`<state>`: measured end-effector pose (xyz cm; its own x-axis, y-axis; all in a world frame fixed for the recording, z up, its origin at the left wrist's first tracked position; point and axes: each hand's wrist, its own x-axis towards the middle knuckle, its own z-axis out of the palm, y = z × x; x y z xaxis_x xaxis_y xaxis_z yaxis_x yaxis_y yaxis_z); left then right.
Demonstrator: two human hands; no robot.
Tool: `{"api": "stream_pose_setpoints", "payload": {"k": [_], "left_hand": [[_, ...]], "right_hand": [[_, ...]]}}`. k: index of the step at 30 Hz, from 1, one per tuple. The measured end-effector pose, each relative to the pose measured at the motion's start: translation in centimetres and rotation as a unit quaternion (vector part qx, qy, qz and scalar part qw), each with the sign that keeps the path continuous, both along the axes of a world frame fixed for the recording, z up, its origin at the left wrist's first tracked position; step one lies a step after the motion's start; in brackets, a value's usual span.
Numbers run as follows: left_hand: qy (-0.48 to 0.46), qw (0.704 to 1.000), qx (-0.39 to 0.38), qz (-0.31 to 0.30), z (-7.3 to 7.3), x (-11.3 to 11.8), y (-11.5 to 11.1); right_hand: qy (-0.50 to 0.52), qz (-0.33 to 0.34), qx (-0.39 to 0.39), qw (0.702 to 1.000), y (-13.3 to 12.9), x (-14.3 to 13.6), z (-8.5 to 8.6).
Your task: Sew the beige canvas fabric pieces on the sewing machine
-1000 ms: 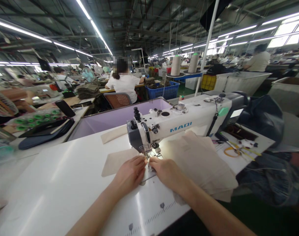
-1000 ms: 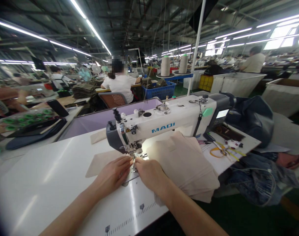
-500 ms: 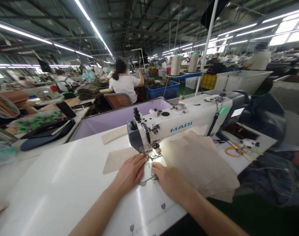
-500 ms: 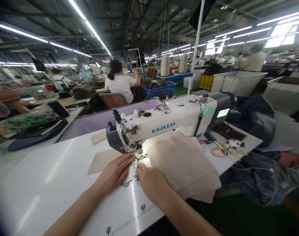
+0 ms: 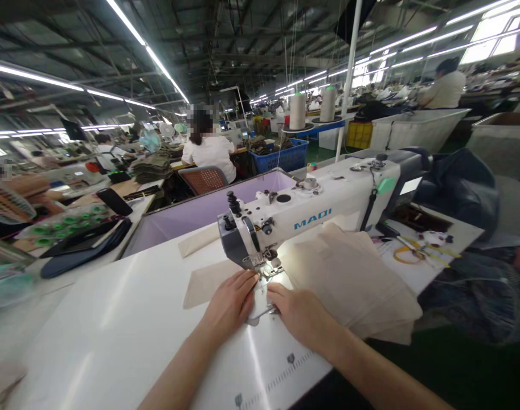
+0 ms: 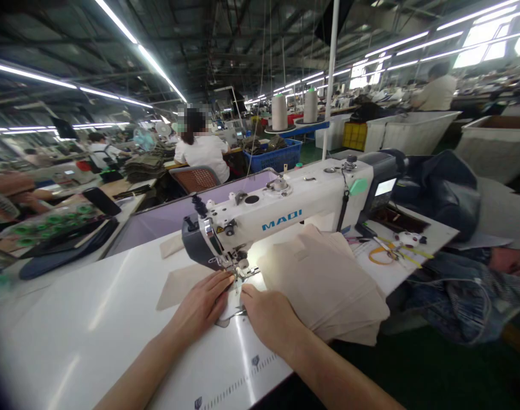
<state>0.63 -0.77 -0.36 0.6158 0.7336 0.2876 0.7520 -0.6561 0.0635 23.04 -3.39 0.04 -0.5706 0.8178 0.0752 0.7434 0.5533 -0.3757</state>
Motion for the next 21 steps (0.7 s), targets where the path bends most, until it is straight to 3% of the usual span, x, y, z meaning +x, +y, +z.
{"api": "stream_pose_setpoints", "payload": {"k": [7, 12, 17, 21], "left_hand": [[0.016, 1.0, -0.004, 0.024, 0.0, 0.0, 0.1], [0.014, 0.998, -0.037, 0.048, 1.2, 1.6, -1.7], [-0.018, 0.998, -0.057, 0.016, 1.2, 2.8, -4.2], [-0.048, 0.998, -0.05, -0.007, 0.8, 2.3, -4.6]], "right_hand": [[0.0, -0.005, 0.001, 1.0, -0.1, -0.1, 0.5], [0.003, -0.015, -0.011, 1.0, -0.3, 0.0, 0.7], [0.022, -0.021, -0.004, 1.0, -1.1, 0.3, -0.1], [0.019, -0.002, -0.005, 1.0, -1.6, 0.7, -0.4]]}}
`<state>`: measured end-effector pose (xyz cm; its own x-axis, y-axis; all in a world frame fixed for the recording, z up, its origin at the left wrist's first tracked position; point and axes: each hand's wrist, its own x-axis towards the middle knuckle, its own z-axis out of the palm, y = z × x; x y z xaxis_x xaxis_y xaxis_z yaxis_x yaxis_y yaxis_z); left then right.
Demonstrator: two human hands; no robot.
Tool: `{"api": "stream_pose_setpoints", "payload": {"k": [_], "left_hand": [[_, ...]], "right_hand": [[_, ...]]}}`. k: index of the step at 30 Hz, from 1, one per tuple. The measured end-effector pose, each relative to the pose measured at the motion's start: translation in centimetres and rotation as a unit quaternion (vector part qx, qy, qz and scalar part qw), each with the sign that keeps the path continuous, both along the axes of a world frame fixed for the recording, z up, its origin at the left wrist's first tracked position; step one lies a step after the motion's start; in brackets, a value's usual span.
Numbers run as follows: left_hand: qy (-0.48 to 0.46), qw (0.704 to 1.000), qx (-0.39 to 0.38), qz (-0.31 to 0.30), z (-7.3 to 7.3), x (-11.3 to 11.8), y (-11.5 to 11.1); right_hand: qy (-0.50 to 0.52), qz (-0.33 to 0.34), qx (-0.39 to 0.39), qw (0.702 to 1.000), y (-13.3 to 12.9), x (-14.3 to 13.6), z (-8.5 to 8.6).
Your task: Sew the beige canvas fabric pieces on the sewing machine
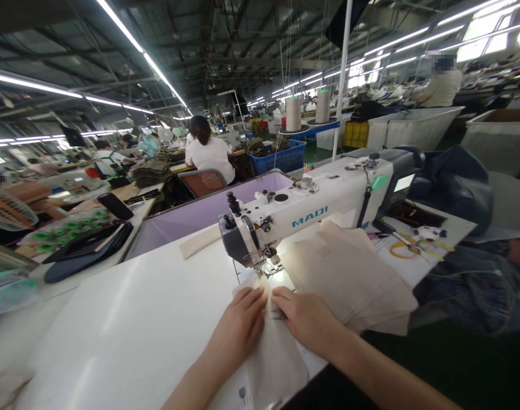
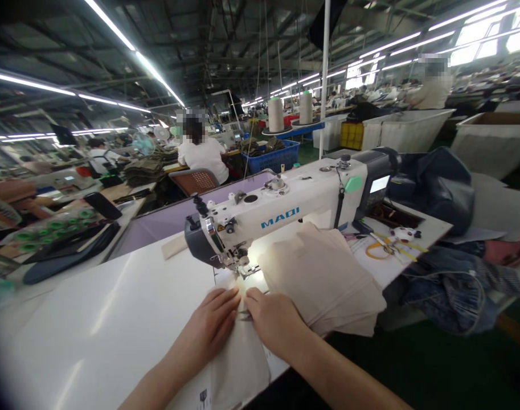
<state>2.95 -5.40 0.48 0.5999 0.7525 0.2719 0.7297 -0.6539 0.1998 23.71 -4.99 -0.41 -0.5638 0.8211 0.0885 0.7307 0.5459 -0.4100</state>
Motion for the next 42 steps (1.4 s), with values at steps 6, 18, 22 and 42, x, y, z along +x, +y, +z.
{"api": "stream_pose_setpoints", "payload": {"k": [6, 18, 22, 42], "left_hand": [[0.036, 0.998, 0.049, 0.008, -0.4, 0.3, 0.0], [0.092, 0.99, 0.11, 0.008, -0.7, 0.3, -0.2], [0.097, 0.99, 0.105, 0.005, -0.2, 0.2, 0.5], [0.098, 0.993, 0.054, 0.041, 0.0, -0.6, 3.5]], "right_hand": [[-0.013, 0.008, -0.006, 1.0, -0.4, 0.1, 0.3], [-0.036, 0.033, 0.016, 0.999, -0.4, 0.2, 0.0], [-0.04, 0.026, 0.022, 0.999, 0.3, -0.1, 0.1], [-0.003, 0.004, 0.009, 1.0, 3.1, -1.3, 1.3]]}}
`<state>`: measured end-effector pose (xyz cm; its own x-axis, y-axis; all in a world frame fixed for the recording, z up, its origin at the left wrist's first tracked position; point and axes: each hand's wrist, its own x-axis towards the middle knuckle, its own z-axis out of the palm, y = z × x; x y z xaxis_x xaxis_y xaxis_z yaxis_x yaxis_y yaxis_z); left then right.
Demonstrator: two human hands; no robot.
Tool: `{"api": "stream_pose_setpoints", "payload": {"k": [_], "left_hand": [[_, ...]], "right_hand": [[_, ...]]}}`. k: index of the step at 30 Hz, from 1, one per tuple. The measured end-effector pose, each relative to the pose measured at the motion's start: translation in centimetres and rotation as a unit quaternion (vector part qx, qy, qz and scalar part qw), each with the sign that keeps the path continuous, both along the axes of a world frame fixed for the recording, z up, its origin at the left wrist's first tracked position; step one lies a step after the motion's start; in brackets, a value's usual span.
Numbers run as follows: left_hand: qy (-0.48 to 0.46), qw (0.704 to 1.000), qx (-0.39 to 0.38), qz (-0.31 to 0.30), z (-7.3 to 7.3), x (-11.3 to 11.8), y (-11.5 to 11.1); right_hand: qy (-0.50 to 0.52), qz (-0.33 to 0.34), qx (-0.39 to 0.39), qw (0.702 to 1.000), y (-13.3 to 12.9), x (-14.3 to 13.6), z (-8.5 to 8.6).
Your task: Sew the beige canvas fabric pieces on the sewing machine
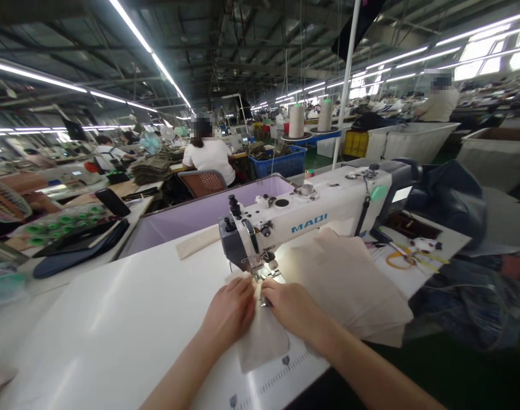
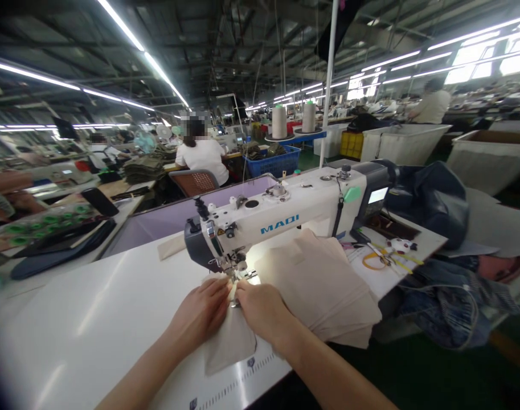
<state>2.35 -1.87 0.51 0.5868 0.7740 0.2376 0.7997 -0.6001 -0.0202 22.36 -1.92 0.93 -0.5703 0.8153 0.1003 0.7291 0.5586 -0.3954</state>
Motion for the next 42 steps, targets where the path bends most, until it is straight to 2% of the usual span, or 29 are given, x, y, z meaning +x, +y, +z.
{"api": "stream_pose_setpoints", "payload": {"k": [3, 5, 7, 9, 12, 15, 17, 19, 21, 24, 27, 31, 34, 39, 42], "left_hand": [[0.021, 0.998, 0.035, 0.047, -1.7, 0.3, -1.5], [0.027, 0.995, 0.058, 0.074, -3.2, 0.8, -3.2], [0.027, 0.996, 0.05, 0.068, -4.6, 1.4, -5.1], [0.023, 0.997, 0.042, 0.066, -5.6, 1.8, -6.6], [0.012, 0.996, 0.03, 0.086, -6.1, 1.0, -7.0], [-0.006, 0.991, 0.029, 0.13, -5.6, -1.8, -5.2], [-0.011, 0.992, 0.025, 0.121, -4.8, -3.9, -3.4], [-0.005, 0.994, 0.002, 0.11, -3.5, -5.4, -1.8], [0.004, 0.992, -0.009, 0.125, -2.2, -5.7, -0.9], [0.001, 0.99, 0.003, 0.142, -0.7, -3.7, -1.1], [-0.055, 0.996, -0.005, 0.074, -0.1, -0.3, -2.8], [-0.099, 0.994, -0.036, -0.013, 0.3, 3.0, -5.0], [-0.115, 0.992, -0.038, -0.031, 0.8, 4.0, -5.5], [-0.119, 0.99, -0.05, -0.059, 1.2, 4.8, -5.2], [-0.114, 0.989, -0.063, -0.075, 1.2, 5.4, -4.9]], "right_hand": [[-0.013, -0.027, -0.008, 1.0, -0.7, 0.5, 0.5], [-0.015, -0.076, -0.011, 0.997, -1.5, 1.5, 0.8], [-0.017, -0.14, -0.013, 0.99, -2.2, 3.1, 0.7], [-0.023, -0.196, -0.011, 0.98, -2.8, 5.0, 0.0], [-0.022, -0.203, 0.001, 0.979, -3.3, 7.6, -2.0], [0.023, -0.182, 0.026, 0.983, -3.4, 8.8, -4.1], [0.051, -0.184, 0.044, 0.981, -3.4, 8.9, -5.1], [0.074, -0.196, 0.049, 0.977, -3.2, 8.8, -5.5], [0.09, -0.218, 0.034, 0.971, -2.9, 8.8, -5.5], [0.112, -0.223, -0.025, 0.968, -2.2, 9.2, -5.4], [0.15, -0.204, -0.065, 0.965, -1.3, 10.0, -5.2], [0.21, -0.219, -0.064, 0.951, -0.8, 10.6, -4.3], [0.241, -0.261, -0.02, 0.934, -1.1, 10.6, -3.8], [0.162, -0.254, 0.002, 0.954, -1.9, 9.6, -4.0], [0.174, -0.259, -0.008, 0.95, -1.7, 9.7, -3.3]]}}
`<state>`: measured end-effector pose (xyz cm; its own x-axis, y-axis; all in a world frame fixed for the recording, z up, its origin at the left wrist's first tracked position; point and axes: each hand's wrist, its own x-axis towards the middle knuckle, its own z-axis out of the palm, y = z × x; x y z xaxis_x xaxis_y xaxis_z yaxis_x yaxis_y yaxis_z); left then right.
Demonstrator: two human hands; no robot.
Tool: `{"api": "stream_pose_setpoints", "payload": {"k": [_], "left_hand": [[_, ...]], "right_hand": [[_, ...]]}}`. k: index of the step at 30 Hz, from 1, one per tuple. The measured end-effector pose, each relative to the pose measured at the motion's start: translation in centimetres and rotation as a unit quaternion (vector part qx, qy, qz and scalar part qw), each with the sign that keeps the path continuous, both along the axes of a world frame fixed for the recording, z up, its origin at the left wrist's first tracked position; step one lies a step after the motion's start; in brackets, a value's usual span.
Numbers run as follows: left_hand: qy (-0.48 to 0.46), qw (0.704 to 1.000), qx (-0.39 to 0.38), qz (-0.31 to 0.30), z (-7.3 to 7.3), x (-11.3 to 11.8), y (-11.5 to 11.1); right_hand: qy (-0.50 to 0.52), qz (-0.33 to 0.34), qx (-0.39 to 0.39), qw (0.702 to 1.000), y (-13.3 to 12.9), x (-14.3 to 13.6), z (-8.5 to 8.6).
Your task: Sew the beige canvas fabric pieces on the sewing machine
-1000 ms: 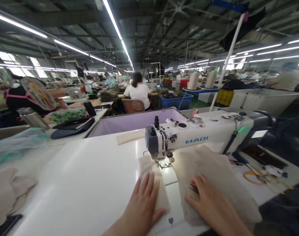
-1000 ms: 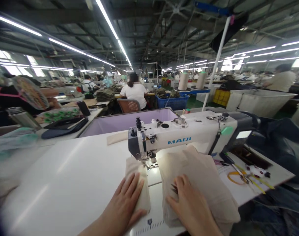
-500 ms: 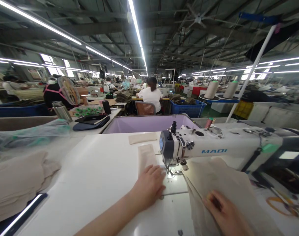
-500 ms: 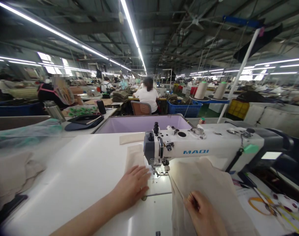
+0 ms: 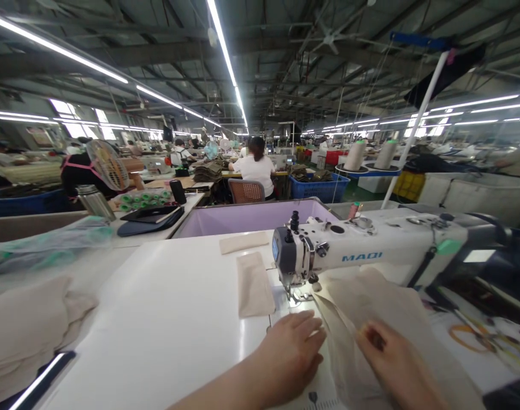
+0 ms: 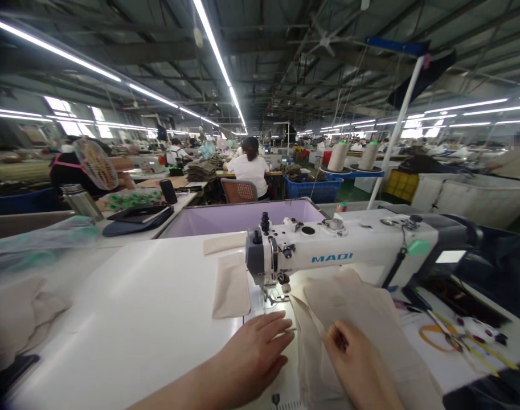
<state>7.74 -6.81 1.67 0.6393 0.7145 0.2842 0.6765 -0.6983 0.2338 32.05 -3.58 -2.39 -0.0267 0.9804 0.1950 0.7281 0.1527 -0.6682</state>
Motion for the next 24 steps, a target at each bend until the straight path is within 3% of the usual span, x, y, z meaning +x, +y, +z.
{"api": "stream_pose_setpoints", "payload": {"k": [6, 12, 16, 24], "left_hand": [[0.03, 0.999, 0.042, 0.015, -0.3, 1.8, 1.3], [0.057, 0.994, 0.098, 0.009, -1.4, 2.1, 2.6], [0.033, 0.994, 0.1, 0.017, -2.1, 1.3, 2.7], [0.0, 0.996, 0.083, -0.043, -1.9, 1.7, 1.9]], "right_hand": [[0.061, -0.051, 0.059, 0.995, 0.6, 0.7, 2.8], [-0.07, 0.021, -0.044, 0.996, -2.4, -0.6, 3.9], [-0.115, 0.103, -0.099, 0.983, -4.3, -0.2, 4.2], [-0.014, 0.148, -0.07, 0.986, -4.0, 1.3, 3.1]]}}
